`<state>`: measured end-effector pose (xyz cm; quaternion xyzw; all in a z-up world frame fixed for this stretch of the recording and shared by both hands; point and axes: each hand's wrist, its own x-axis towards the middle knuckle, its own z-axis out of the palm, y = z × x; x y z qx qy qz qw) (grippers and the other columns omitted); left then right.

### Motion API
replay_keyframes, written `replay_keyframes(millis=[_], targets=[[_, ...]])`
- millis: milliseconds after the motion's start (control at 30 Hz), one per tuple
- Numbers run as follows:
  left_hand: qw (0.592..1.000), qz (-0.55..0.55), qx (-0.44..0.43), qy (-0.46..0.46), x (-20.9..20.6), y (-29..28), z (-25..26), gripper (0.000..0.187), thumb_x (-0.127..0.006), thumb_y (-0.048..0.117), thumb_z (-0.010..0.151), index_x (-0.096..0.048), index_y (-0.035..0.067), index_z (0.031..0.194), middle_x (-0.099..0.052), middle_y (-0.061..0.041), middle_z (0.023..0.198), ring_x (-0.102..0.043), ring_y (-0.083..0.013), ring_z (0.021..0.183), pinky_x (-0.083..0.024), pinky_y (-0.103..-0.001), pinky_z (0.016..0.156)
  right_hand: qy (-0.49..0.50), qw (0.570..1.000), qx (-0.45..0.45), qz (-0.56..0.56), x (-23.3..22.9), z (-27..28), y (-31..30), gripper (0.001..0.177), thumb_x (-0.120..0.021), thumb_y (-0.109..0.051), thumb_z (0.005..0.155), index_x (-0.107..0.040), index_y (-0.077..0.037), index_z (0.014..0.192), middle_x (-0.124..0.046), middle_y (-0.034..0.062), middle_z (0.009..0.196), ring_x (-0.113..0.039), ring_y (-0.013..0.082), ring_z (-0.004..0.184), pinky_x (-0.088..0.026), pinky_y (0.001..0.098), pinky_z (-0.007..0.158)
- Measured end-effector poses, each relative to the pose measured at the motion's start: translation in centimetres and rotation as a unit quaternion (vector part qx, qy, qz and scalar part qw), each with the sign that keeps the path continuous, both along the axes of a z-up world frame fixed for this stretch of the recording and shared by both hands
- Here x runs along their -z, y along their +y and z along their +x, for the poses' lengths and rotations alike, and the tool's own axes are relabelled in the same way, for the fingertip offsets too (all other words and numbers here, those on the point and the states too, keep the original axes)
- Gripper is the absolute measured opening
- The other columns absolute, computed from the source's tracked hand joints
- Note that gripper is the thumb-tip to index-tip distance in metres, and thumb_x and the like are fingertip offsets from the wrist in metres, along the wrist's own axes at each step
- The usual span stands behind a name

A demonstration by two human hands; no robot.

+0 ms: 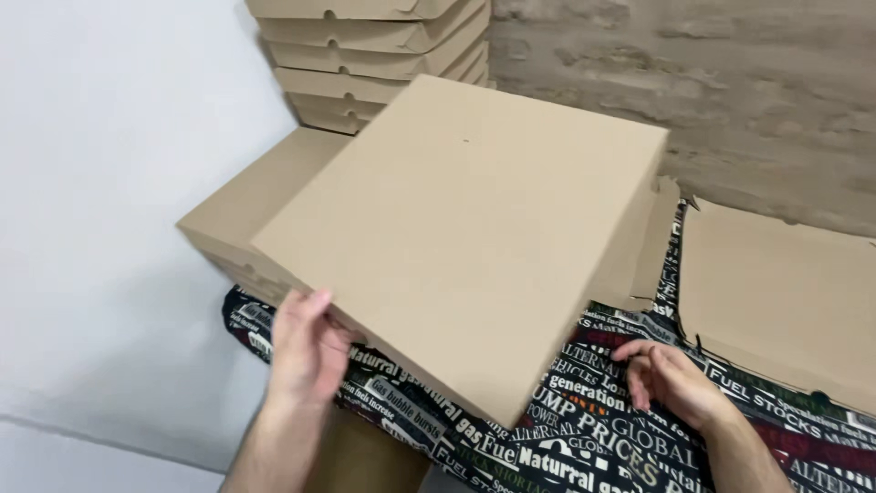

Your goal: The person folds cardboard sheets to assemble pizza boxes by hand on a table.

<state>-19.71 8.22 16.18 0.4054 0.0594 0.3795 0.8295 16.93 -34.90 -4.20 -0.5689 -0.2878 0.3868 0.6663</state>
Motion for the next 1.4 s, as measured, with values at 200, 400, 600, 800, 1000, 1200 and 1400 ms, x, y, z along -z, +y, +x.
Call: replay_keyframes(millis=[200,400,600,800,1000,1200,1400], targets=[[0.985,-0.042,-0.165,0.033,-0.8,11.3,-5.3,0.010,-0.078,0.016,0.105,-0.076,0.011,0.096,-0.082,-0.005,0.077,-0.078,-0.0135,0.058,-0.066,-0.023,0.052,-0.001,1.000,0.005,-0.006,0.5,0.7,0.0,0.072,-0.057,-0.056,0.111,-0.073,0.011,0.133,-0.070,0.0210,0.064,-0.071,0.0329,0.052,-0.053,0.0410,0.045],[0.944,-0.080,-0.278,0.156,0.5,19.3,-5.1,0.022,-0.090,0.026,0.096,-0.068,0.025,0.099,-0.066,0.011,0.075,-0.046,-0.0036,0.048,-0.056,-0.029,0.073,0.014,0.999,0.028,-0.034,1.8,1.6,-0.2,0.062,-0.057,-0.045,0.115,-0.076,0.011,0.133,-0.068,0.0253,0.065,-0.068,0.0357,0.051,-0.049,0.0430,0.044],[0.918,-0.093,-0.311,0.227,1.1,20.9,-2.2,0.109,-0.087,0.038,0.096,-0.024,-0.004,0.175,-0.041,-0.022,0.183,-0.052,0.0014,0.055,-0.066,-0.046,0.121,0.019,0.998,0.042,-0.048,2.5,2.0,-0.4,0.062,-0.059,-0.044,0.115,-0.078,0.012,0.133,-0.069,0.0250,0.066,-0.067,0.0355,0.051,-0.050,0.0438,0.043],[0.921,-0.091,-0.329,0.189,1.5,21.2,-0.9,0.055,-0.088,0.041,0.100,-0.062,0.009,0.136,-0.078,0.000,0.099,-0.064,-0.0085,0.063,-0.069,-0.030,0.072,0.015,0.998,0.036,-0.039,2.3,1.9,-0.4,0.055,-0.057,-0.037,0.117,-0.079,0.011,0.133,-0.068,0.0232,0.066,-0.067,0.0342,0.051,-0.050,0.0429,0.042],[0.669,0.417,-0.508,0.349,2.8,13.4,-1.6,0.125,-0.033,0.094,0.100,-0.019,-0.003,0.178,-0.021,-0.031,0.186,-0.017,-0.0473,0.175,-0.016,-0.069,0.140,-0.001,0.998,0.045,-0.051,2.1,1.6,-0.3,0.054,-0.057,-0.035,0.116,-0.077,0.012,0.132,-0.068,0.0257,0.064,-0.068,0.0364,0.050,-0.049,0.0432,0.042],[0.590,0.621,-0.417,0.304,5.1,9.0,0.6,0.082,-0.058,0.071,0.110,-0.038,0.029,0.178,-0.024,-0.021,0.190,-0.019,-0.0501,0.175,-0.031,-0.086,0.132,0.002,0.998,0.041,-0.046,1.7,1.1,-0.2,0.053,-0.058,-0.036,0.115,-0.075,0.012,0.132,-0.066,0.0241,0.064,-0.067,0.0345,0.051,-0.049,0.0413,0.042],[0.628,0.589,-0.399,0.315,4.0,9.4,2.0,0.068,-0.070,0.055,0.108,-0.063,0.014,0.162,-0.033,-0.020,0.187,-0.018,-0.0475,0.176,-0.025,-0.075,0.137,-0.006,0.996,0.040,-0.080,1.2,0.7,0.0,0.049,-0.062,-0.030,0.112,-0.078,0.011,0.133,-0.069,0.0254,0.066,-0.069,0.0368,0.053,-0.050,0.0434,0.045]])
